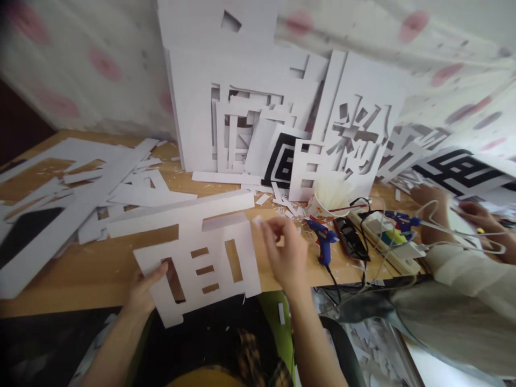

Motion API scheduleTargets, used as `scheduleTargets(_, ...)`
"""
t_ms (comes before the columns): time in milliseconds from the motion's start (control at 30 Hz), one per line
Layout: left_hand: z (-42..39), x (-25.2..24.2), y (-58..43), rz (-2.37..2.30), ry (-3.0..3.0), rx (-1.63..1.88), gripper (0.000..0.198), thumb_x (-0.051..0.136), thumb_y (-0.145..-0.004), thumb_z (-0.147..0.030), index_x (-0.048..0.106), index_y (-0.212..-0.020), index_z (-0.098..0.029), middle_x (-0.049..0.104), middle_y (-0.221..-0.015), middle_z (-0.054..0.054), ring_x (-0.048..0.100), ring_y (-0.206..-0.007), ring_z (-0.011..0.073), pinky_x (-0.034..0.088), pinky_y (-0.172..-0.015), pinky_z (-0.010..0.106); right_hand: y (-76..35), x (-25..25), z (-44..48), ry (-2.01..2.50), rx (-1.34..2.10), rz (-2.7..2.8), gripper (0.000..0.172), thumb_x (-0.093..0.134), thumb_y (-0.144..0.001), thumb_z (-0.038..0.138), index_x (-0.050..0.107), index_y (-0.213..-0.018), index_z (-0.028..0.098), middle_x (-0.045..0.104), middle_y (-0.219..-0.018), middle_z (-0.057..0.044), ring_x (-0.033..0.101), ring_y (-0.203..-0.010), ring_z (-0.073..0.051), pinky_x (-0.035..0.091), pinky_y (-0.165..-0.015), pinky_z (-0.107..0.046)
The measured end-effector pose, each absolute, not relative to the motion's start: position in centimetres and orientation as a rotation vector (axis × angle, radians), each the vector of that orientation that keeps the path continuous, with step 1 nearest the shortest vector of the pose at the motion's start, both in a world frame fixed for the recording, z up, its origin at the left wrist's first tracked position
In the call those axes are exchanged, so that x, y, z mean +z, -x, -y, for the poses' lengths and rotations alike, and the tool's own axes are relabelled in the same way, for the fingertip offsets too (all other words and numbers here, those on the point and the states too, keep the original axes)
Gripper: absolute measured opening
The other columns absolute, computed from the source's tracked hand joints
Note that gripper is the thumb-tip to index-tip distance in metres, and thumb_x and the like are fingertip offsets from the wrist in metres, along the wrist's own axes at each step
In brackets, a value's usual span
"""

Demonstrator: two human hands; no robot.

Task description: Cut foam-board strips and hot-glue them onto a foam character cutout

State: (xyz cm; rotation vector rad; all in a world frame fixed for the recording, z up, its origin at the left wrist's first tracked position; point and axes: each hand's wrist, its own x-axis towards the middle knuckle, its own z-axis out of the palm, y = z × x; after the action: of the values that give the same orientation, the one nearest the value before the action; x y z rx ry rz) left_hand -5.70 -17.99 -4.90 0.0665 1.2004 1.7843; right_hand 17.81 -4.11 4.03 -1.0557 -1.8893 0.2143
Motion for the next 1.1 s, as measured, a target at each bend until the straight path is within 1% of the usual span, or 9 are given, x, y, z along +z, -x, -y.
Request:
scheduleTargets(67,18.0,-4.9,5.7,-1.193,-0.101,1.802,0.041,0.097,-0.038,-0.033,0.077,-0.071,-0.017,0.077,-0.071,0.004,0.072,-0.066,0.0193,0.060,-0.061,0.023,-15.7,4.6,6.4,0.907,0.253,1.927,0.008,0.065,-0.090,0.025,0.060,-0.085,0.022,0.062,-0.066,0.005,0.054,-0.053,-0.008,0.042,-0.052,-0.020)
scheduleTargets(133,18.1,-4.9,5.7,-1.207,-0.113,1.804,0.041,0.097,-0.038,-0.033,0.077,-0.071,-0.017,0.077,-0.071,0.004,0.072,-0.065,0.0184,0.059,-0.062,0.022,-13.5,4.7,8.0,0.861,0.362,1.914,0.006,0.065,-0.089,0.022,0.060,-0.088,0.023,0.059,-0.063,0.006,0.052,-0.052,-0.007,0.041,-0.050,-0.019)
scheduleTargets(200,18.1,-4.9,5.7,-1.229,-0.111,1.795,0.041,0.097,-0.036,-0.033,0.076,-0.068,-0.017,0.076,-0.070,0.004,0.071,-0.063,0.0172,0.058,-0.060,0.021,-11.5,4.6,8.9,0.901,0.505,1.808,0.012,0.066,-0.087,0.023,0.055,-0.088,0.023,0.054,-0.059,0.009,0.048,-0.047,-0.007,0.037,-0.046,-0.019)
scheduleTargets(267,18.2,-5.0,5.7,-1.237,-0.122,1.783,0.040,0.097,-0.035,-0.033,0.075,-0.064,-0.016,0.075,-0.066,0.003,0.070,-0.061,0.0168,0.057,-0.058,0.021,-9.9,4.6,9.3,0.954,0.629,1.682,0.021,0.067,-0.086,0.025,0.046,-0.083,0.024,0.046,-0.055,0.012,0.041,-0.043,-0.006,0.032,-0.042,-0.018)
scheduleTargets(367,18.3,-5.3,5.8,-1.215,-0.169,1.768,0.038,0.096,-0.039,-0.035,0.075,-0.063,-0.016,0.074,-0.065,0.004,0.068,-0.058,0.0168,0.057,-0.058,0.023,-8.3,5.1,9.4,1.006,0.723,1.592,0.030,0.065,-0.085,0.025,0.036,-0.079,0.025,0.036,-0.052,0.014,0.035,-0.040,-0.005,0.029,-0.040,-0.017)
scheduleTargets(500,18.4,-5.6,6.1,-1.171,-0.205,1.772,0.034,0.095,-0.044,-0.035,0.076,-0.066,-0.017,0.075,-0.067,0.003,0.068,-0.059,0.0158,0.058,-0.062,0.023,-7.5,5.4,9.5,1.088,0.717,1.574,0.032,0.064,-0.085,0.026,0.033,-0.077,0.025,0.036,-0.055,0.014,0.036,-0.041,-0.005,0.028,-0.041,-0.018)
scheduleTargets(667,18.3,-5.2,6.1,-1.177,-0.167,1.759,0.035,0.096,-0.041,-0.035,0.076,-0.064,-0.018,0.075,-0.066,0.003,0.068,-0.060,0.0144,0.055,-0.058,0.019,-7.1,5.3,9.7,1.144,0.723,1.541,0.029,0.062,-0.084,0.026,0.034,-0.079,0.026,0.033,-0.052,0.015,0.035,-0.040,-0.006,0.026,-0.041,-0.019)
scheduleTargets(933,18.5,-5.4,5.9,-1.200,-0.177,1.757,0.035,0.095,-0.043,-0.039,0.076,-0.064,-0.018,0.075,-0.066,0.003,0.069,-0.060,0.0160,0.056,-0.057,0.021,-7.3,5.7,9.2,1.283,0.723,1.667,0.028,0.061,-0.083,0.027,0.034,-0.076,0.026,0.037,-0.053,0.013,0.038,-0.043,-0.008,0.028,-0.046,-0.022)
scheduleTargets(1100,18.5,-5.6,5.9,-1.211,-0.173,1.771,0.034,0.095,-0.044,-0.037,0.078,-0.068,-0.018,0.077,-0.071,0.003,0.071,-0.066,0.0163,0.056,-0.063,0.020,-7.9,5.6,8.8,1.306,0.683,1.723,0.029,0.061,-0.082,0.025,0.032,-0.076,0.026,0.037,-0.053,0.012,0.038,-0.046,-0.009,0.029,-0.049,-0.024)
